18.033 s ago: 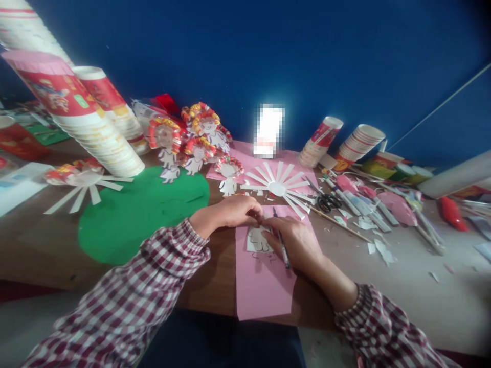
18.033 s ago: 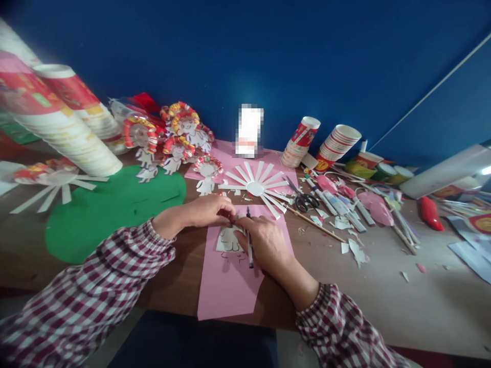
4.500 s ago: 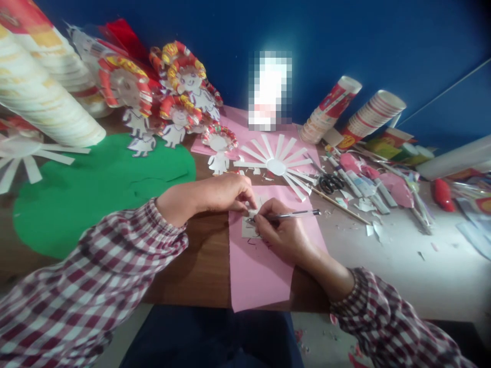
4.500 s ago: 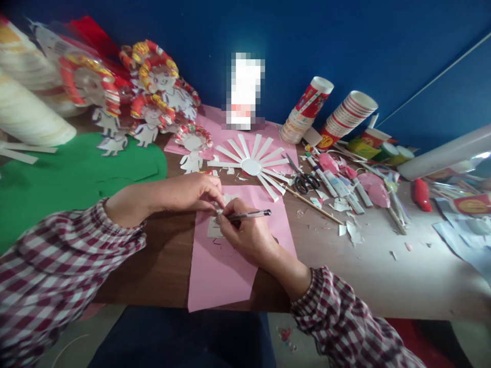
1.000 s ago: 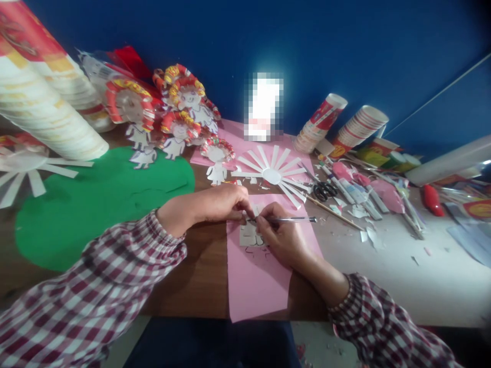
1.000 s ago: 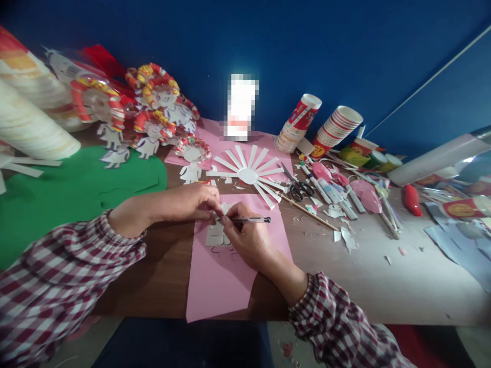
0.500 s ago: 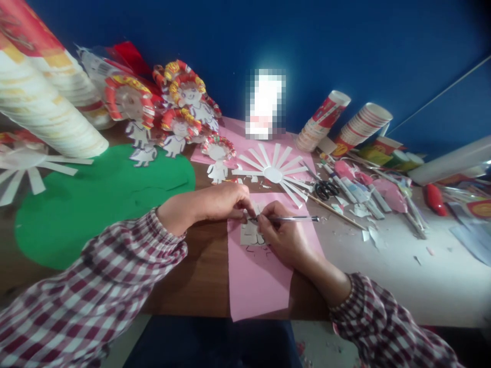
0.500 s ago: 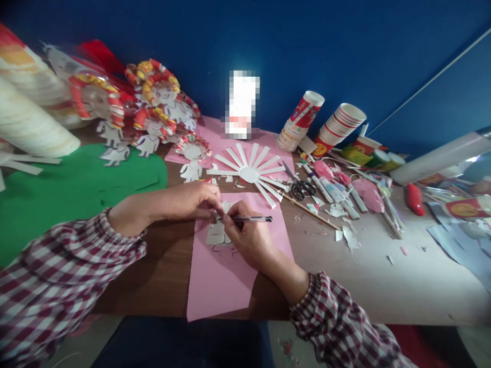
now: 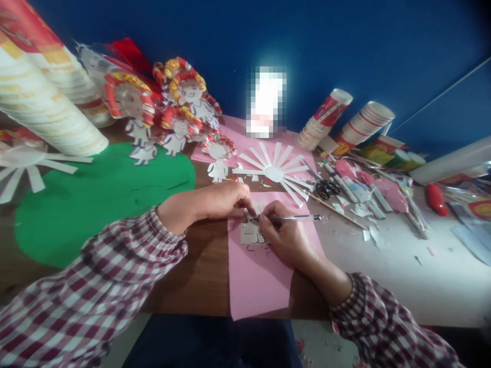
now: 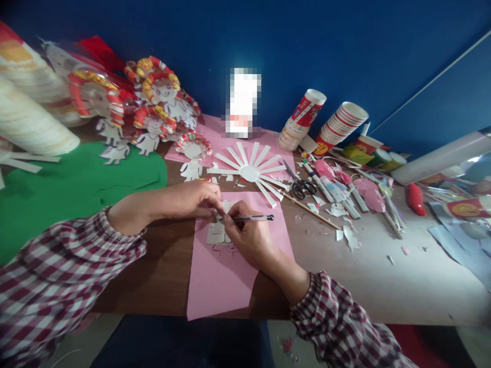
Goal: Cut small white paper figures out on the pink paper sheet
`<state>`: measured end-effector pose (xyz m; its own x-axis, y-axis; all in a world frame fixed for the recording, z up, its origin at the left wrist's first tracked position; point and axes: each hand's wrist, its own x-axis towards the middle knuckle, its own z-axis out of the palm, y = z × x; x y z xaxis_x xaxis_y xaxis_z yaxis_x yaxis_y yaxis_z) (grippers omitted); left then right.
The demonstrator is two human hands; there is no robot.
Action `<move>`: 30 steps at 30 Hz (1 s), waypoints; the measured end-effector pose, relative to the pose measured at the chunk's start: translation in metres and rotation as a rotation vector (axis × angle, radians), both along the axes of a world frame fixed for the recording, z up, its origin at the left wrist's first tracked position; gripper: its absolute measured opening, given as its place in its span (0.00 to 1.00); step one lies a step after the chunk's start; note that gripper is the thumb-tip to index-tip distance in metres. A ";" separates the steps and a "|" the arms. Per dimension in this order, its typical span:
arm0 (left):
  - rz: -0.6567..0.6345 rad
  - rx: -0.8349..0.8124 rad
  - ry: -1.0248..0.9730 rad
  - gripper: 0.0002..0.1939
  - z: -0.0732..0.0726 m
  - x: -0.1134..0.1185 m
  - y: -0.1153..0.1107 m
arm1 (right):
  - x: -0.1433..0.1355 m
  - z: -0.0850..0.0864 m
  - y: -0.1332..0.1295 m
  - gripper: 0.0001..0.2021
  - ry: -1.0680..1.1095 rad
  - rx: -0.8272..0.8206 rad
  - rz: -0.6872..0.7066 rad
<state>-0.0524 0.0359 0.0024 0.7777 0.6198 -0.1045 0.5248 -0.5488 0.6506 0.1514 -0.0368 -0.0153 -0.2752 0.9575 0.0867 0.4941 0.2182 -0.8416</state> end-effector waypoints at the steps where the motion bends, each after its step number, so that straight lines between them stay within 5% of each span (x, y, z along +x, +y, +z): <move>1: -0.007 0.004 -0.004 0.10 0.000 0.000 0.000 | 0.000 0.000 0.000 0.06 0.001 -0.005 0.002; 30: 0.021 -0.044 -0.016 0.13 0.000 -0.001 -0.001 | 0.001 -0.003 -0.001 0.07 0.005 -0.006 0.037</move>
